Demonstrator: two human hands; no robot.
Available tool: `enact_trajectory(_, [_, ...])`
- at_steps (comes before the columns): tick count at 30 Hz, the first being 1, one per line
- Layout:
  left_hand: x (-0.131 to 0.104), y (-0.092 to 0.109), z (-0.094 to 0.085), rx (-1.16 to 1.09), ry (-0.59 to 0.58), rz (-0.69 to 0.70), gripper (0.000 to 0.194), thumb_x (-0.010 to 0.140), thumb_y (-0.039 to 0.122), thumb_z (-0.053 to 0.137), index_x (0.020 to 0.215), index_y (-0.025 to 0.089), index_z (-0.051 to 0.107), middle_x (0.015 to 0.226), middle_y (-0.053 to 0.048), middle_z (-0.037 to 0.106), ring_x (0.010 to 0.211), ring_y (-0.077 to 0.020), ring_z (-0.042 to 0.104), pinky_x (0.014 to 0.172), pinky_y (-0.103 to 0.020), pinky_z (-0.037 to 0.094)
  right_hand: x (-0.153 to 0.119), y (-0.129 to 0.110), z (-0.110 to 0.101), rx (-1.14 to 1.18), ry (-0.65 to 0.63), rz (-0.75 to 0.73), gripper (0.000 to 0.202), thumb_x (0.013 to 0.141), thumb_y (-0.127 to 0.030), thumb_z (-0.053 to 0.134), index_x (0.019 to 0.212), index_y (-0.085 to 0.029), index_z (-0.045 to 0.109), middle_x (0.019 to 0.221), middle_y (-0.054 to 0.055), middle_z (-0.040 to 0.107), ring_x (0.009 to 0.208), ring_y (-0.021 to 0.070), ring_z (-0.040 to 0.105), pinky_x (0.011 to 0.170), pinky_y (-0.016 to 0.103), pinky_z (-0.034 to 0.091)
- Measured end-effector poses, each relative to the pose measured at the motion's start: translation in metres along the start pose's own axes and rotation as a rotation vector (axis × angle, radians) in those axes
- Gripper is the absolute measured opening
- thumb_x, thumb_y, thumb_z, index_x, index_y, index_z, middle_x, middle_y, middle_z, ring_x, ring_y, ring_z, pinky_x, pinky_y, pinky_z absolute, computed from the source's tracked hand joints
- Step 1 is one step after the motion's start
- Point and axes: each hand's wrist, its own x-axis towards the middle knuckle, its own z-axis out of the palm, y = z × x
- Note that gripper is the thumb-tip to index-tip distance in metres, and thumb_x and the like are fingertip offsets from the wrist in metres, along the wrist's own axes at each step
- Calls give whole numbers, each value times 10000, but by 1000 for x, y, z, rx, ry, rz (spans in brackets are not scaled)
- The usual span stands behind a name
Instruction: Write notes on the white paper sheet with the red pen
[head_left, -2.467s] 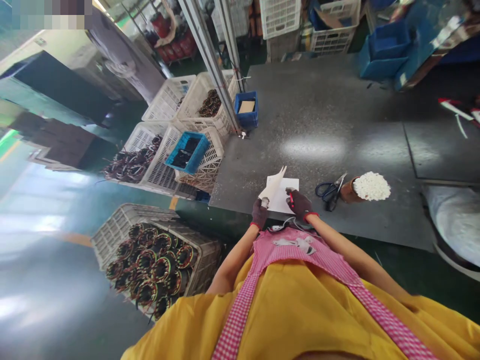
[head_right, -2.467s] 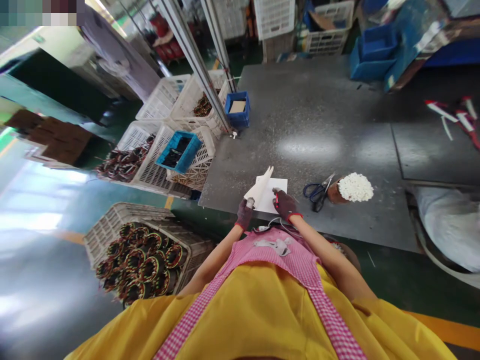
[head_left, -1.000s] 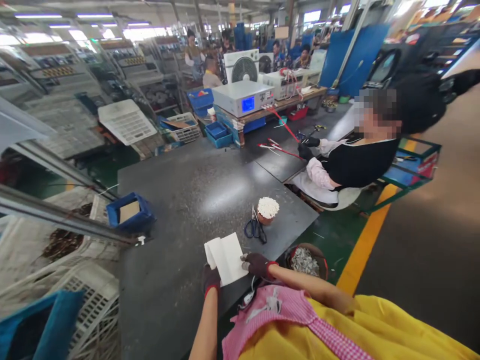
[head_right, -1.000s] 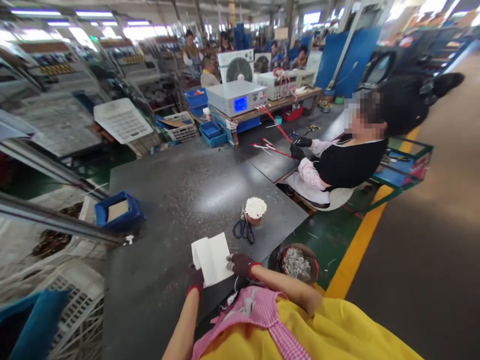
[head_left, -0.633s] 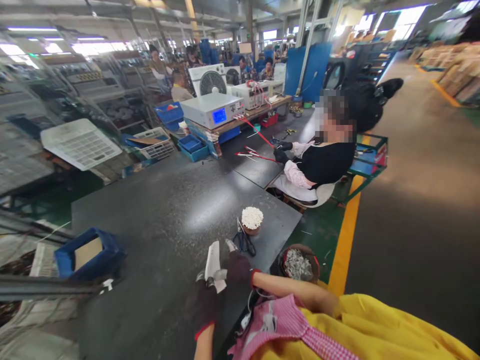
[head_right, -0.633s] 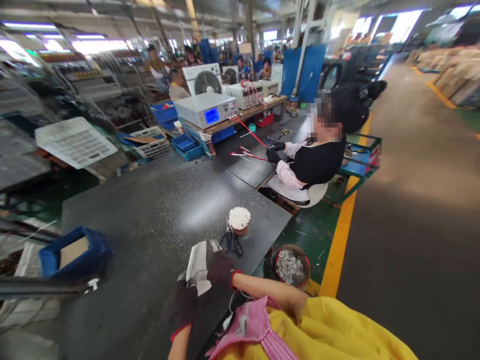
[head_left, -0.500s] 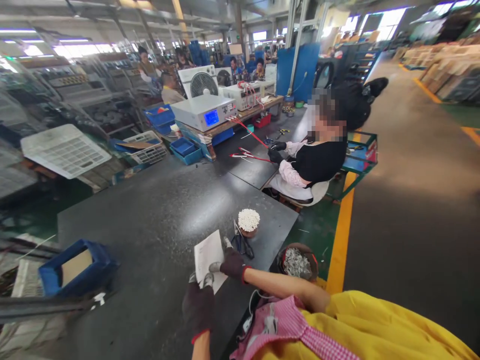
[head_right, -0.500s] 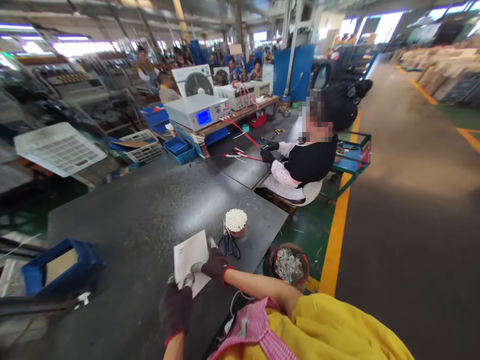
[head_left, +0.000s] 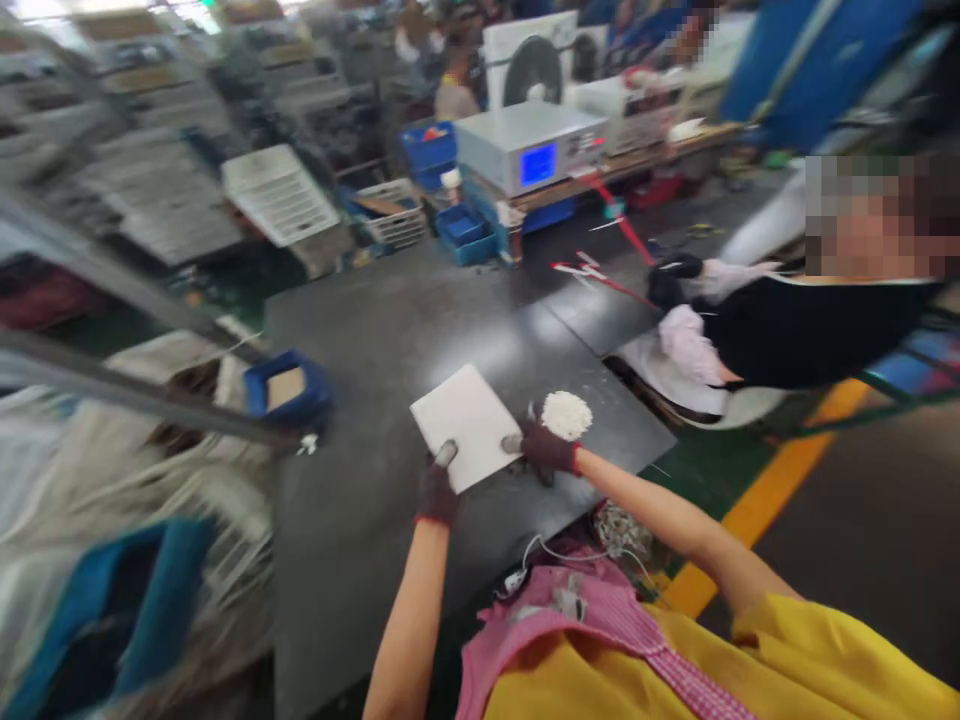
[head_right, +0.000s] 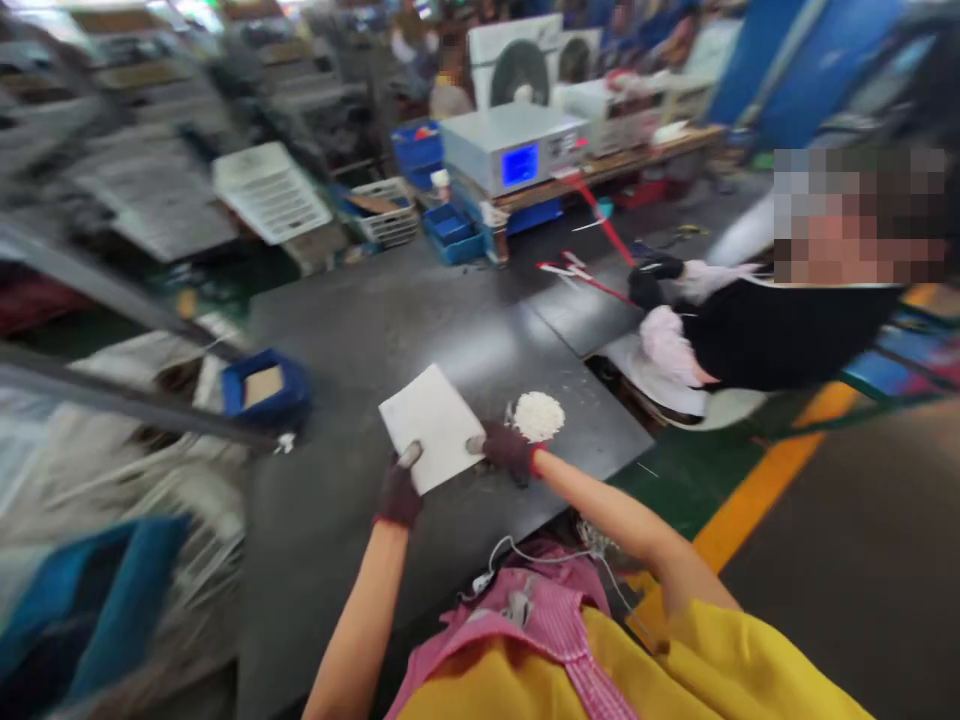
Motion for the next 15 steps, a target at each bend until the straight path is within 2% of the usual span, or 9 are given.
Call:
enact_trajectory(2, [28, -3, 7, -70, 31, 67, 714, 695, 424, 781, 1334, 130, 656, 1221, -159, 774, 1104, -297, 752, 998, -455, 619, 19, -16, -16, -8, -6, -21, 481, 714, -528, 817, 985, -144, 717, 836, 62, 737, 732, 181, 657, 630, 277, 572])
enact_trajectory(4, [58, -6, 7, -57, 151, 124, 627, 749, 411, 747, 1307, 141, 649, 1207, -141, 775, 1045, -244, 750, 968, -403, 612, 42, -39, -37, -21, 24, -44, 484, 731, -520, 785, 1022, -142, 697, 824, 84, 734, 635, 168, 627, 554, 276, 553])
enact_trajectory(7, [85, -23, -3, 180, 272, 139, 477, 888, 344, 654, 1324, 151, 636, 1251, -139, 762, 1036, -215, 747, 982, -394, 594, 83, -82, -71, -26, 124, -71, 383, 711, -421, 769, 949, -136, 675, 758, 99, 709, 548, 154, 598, 456, 243, 484])
enact_trajectory(9, [89, -47, -18, 509, 372, 147, 426, 937, 258, 618, 1349, 151, 647, 1348, -159, 728, 1192, -237, 720, 1090, -407, 550, 113, -111, -93, -16, 209, -83, 303, 704, -352, 743, 895, -132, 659, 723, 106, 691, 504, 142, 580, 400, 221, 420])
enact_trajectory(10, [89, -62, -29, 720, 423, 155, 463, 958, 269, 625, 1407, 153, 634, 1404, -166, 703, 1287, -262, 684, 1158, -421, 509, 129, -125, -103, 1, 259, -91, 270, 711, -319, 724, 889, -129, 654, 715, 106, 686, 475, 128, 557, 376, 211, 382])
enact_trajectory(12, [85, -100, -54, 1123, 441, 193, 492, 978, 258, 611, 1456, 144, 632, 1536, -174, 614, 1460, -320, 561, 1244, -465, 438, 165, -151, -123, 45, 349, -121, 228, 742, -254, 683, 922, -118, 650, 710, 95, 681, 429, 103, 508, 345, 199, 322])
enact_trajectory(13, [83, -120, -67, 1275, 417, 256, 462, 956, 203, 616, 1413, 164, 676, 1535, -149, 622, 1490, -331, 532, 1273, -490, 407, 183, -163, -132, 68, 390, -143, 218, 758, -222, 663, 948, -115, 647, 707, 82, 679, 418, 94, 494, 340, 194, 305])
enact_trajectory(15, [82, -155, -91, 1468, 326, 570, 456, 924, 146, 628, 1363, 231, 716, 1524, -78, 643, 1498, -310, 527, 1287, -503, 398, 220, -188, -151, 97, 452, -202, 191, 795, -171, 626, 979, -122, 634, 712, 49, 678, 414, 75, 482, 354, 179, 308])
